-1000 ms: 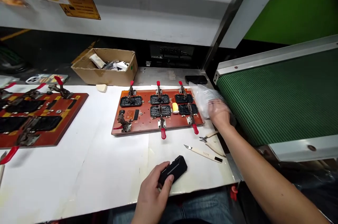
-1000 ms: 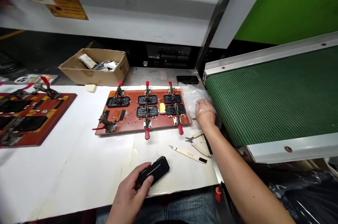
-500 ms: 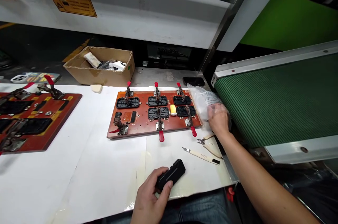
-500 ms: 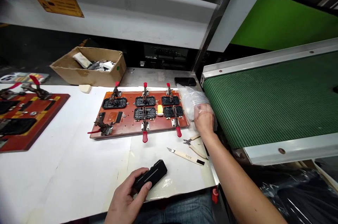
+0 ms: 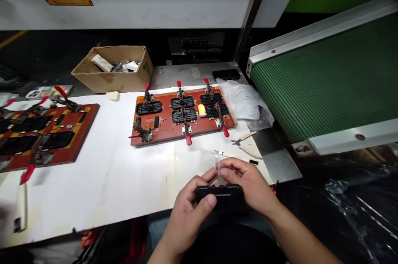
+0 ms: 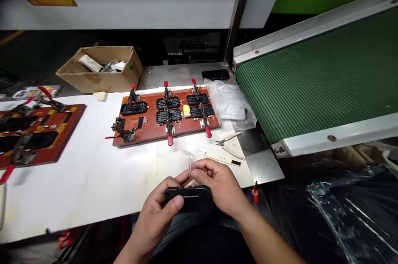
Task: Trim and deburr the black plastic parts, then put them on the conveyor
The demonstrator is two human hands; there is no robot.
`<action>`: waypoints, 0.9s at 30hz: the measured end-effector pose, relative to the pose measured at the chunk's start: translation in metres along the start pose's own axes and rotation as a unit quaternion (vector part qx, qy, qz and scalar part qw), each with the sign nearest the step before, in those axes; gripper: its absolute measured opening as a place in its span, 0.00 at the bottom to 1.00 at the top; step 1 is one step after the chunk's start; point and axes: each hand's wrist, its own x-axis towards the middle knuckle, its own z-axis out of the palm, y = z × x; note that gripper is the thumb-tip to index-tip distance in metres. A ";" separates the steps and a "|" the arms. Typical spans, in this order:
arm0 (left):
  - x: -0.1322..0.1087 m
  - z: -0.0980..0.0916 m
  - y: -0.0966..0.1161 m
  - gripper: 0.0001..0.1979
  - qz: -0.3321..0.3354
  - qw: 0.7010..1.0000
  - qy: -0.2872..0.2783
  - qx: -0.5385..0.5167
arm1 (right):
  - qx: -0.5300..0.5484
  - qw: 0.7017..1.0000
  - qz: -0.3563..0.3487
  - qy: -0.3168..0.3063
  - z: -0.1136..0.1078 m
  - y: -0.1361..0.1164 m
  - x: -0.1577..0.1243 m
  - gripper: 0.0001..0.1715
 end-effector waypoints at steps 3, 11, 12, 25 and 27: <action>-0.001 0.004 0.000 0.12 0.011 0.998 0.009 -0.056 | 0.065 0.995 0.013 -0.079 0.003 -0.002 -0.007 0.18; -0.008 0.009 0.004 0.14 -0.016 0.994 0.092 -0.051 | 0.056 0.998 0.013 -0.024 -0.005 0.006 -0.015 0.10; -0.007 0.009 0.004 0.13 -0.017 0.995 0.088 -0.049 | 0.044 0.999 0.007 -0.032 -0.005 0.006 -0.016 0.10; -0.001 0.003 0.011 0.17 -0.060 0.986 0.140 0.075 | 0.002 0.994 -0.046 0.094 -0.008 0.007 -0.029 0.11; -0.002 0.008 0.010 0.17 -0.058 0.989 0.125 0.055 | -0.023 0.993 -0.072 0.091 -0.005 0.009 -0.031 0.09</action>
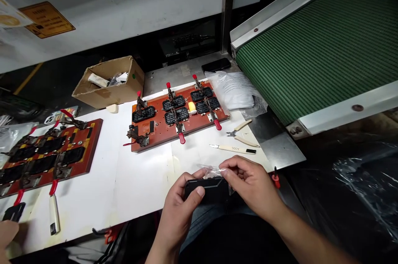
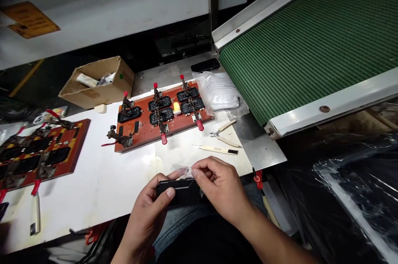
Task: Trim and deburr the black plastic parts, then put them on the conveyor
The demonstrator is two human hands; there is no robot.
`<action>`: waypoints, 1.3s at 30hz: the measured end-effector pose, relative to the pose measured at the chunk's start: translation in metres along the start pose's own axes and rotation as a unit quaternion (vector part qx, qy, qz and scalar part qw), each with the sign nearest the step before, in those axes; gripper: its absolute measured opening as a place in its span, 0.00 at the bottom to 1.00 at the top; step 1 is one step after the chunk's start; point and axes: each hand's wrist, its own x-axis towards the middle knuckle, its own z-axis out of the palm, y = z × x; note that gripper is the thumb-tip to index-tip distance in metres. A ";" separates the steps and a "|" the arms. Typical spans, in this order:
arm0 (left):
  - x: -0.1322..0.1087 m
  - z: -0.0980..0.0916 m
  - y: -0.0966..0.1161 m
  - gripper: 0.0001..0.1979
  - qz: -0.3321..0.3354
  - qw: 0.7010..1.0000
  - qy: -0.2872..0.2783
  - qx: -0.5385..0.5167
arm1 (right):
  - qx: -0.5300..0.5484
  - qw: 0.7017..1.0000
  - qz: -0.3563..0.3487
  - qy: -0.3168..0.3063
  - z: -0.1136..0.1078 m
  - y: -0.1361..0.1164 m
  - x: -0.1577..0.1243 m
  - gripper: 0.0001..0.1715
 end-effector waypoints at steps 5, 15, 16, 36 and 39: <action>0.001 0.012 -0.004 0.16 0.026 0.998 0.045 -0.029 | -0.075 0.990 -0.121 0.007 0.004 0.007 -0.005 0.07; -0.005 0.028 -0.047 0.19 0.129 0.961 0.236 0.067 | -0.074 0.979 -0.188 0.006 0.043 0.022 -0.022 0.14; -0.007 0.028 -0.049 0.20 0.133 0.961 0.233 0.071 | -0.071 0.979 -0.189 0.016 0.041 0.022 -0.021 0.14; -0.007 0.008 -0.017 0.26 0.100 0.969 0.053 0.218 | 0.013 0.981 -0.163 -0.102 0.026 0.004 -0.033 0.21; -0.009 0.003 -0.007 0.31 0.089 0.967 0.103 0.216 | 0.069 0.992 -0.054 -0.091 0.022 0.018 -0.041 0.12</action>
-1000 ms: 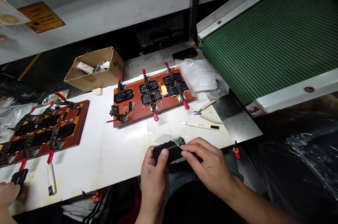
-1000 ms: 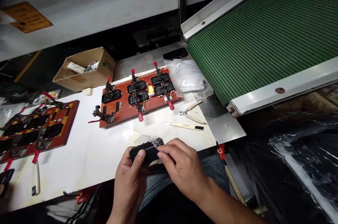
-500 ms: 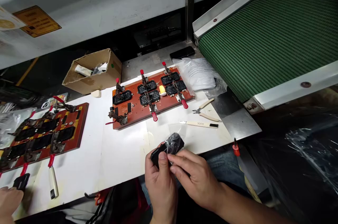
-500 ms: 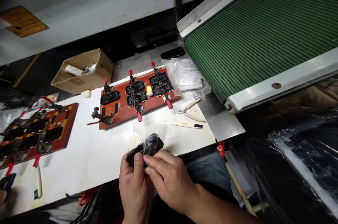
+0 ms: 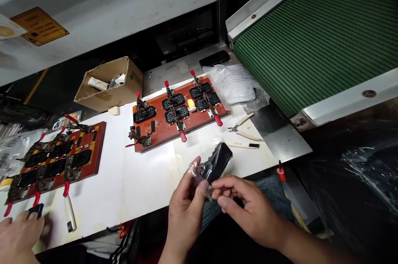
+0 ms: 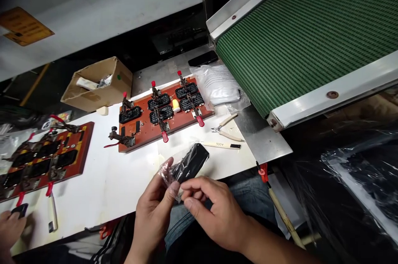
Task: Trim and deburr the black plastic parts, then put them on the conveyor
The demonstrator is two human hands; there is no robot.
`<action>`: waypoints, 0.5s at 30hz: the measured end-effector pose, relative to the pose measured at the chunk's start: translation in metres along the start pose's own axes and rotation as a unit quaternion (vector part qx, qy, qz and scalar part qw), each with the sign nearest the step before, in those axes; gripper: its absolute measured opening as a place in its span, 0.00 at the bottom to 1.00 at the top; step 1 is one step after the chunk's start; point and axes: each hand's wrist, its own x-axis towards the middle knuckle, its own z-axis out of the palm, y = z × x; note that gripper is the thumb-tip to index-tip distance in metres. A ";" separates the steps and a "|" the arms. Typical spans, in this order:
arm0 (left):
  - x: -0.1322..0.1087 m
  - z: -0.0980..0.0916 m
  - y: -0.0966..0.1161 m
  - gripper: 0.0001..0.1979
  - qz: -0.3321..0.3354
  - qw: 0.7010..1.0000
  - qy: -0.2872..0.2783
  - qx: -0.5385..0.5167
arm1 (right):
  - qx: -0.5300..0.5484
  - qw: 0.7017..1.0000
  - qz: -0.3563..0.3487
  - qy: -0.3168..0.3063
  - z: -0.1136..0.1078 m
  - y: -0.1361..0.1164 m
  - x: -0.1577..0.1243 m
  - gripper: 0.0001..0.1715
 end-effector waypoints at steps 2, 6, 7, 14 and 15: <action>-0.002 -0.005 0.005 0.35 -0.007 1.000 -0.017 -0.023 | 0.077 0.994 0.076 -0.002 -0.003 0.010 -0.004 0.13; -0.008 -0.003 0.010 0.35 -0.035 0.993 -0.097 -0.058 | 0.276 0.949 0.150 0.041 -0.005 0.021 -0.002 0.23; -0.009 0.000 0.010 0.35 -0.042 0.992 -0.102 -0.062 | 0.308 0.936 0.152 0.073 -0.006 0.022 0.001 0.23; -0.016 0.015 0.000 0.28 -0.169 0.971 -0.159 -0.057 | 0.362 0.894 0.150 0.217 -0.013 0.017 0.011 0.24; -0.018 0.013 0.003 0.26 -0.181 0.966 -0.178 -0.040 | 0.353 0.896 0.148 0.226 -0.016 0.018 0.011 0.25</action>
